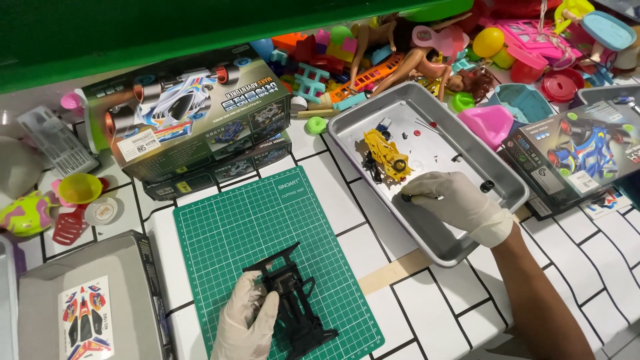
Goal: Unboxing and assembling a mini 4WD model car kit, focusing on the chassis and internal components.
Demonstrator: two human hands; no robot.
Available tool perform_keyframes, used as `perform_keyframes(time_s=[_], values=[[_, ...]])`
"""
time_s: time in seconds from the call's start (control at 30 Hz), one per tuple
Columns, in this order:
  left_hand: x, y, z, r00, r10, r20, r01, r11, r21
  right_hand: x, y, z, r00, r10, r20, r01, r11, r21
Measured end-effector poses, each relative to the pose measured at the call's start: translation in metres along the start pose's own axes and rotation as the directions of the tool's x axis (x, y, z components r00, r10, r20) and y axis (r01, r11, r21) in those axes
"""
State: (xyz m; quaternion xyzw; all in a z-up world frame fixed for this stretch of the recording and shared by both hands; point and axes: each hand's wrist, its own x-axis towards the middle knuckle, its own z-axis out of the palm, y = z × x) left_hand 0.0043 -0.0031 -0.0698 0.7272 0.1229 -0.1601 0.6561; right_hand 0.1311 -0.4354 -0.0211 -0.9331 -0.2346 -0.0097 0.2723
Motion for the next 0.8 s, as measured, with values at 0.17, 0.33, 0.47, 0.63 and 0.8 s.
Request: perform_keyframes(time_s=[0.17,0.33,0.47,0.63,0.8], values=[[-0.004,0.017,0.000,0.995,-0.094,0.013,0.093,0.994,0.063,0.001,0.024,0.010,0.993,0.045,0.109,-0.039,0.997,-0.063],[-0.003,0.008,-0.001,0.999,-0.006,0.032,0.005,0.999,0.032,0.000,0.028,0.016,0.993,0.033,0.117,-0.021,0.995,-0.099],[-0.001,0.006,0.001,1.000,0.001,0.027,-0.002,1.000,0.013,0.000,0.027,0.014,0.999,-0.020,0.044,0.024,0.996,-0.086],[-0.006,0.015,0.001,1.000,-0.019,0.022,0.018,0.998,0.054,-0.005,0.012,0.012,0.995,0.087,0.045,-0.082,0.990,-0.115],[-0.011,0.027,0.003,1.000,-0.025,0.002,0.025,0.995,0.093,-0.004,-0.008,0.007,0.996,0.092,0.006,-0.092,0.993,-0.076]])
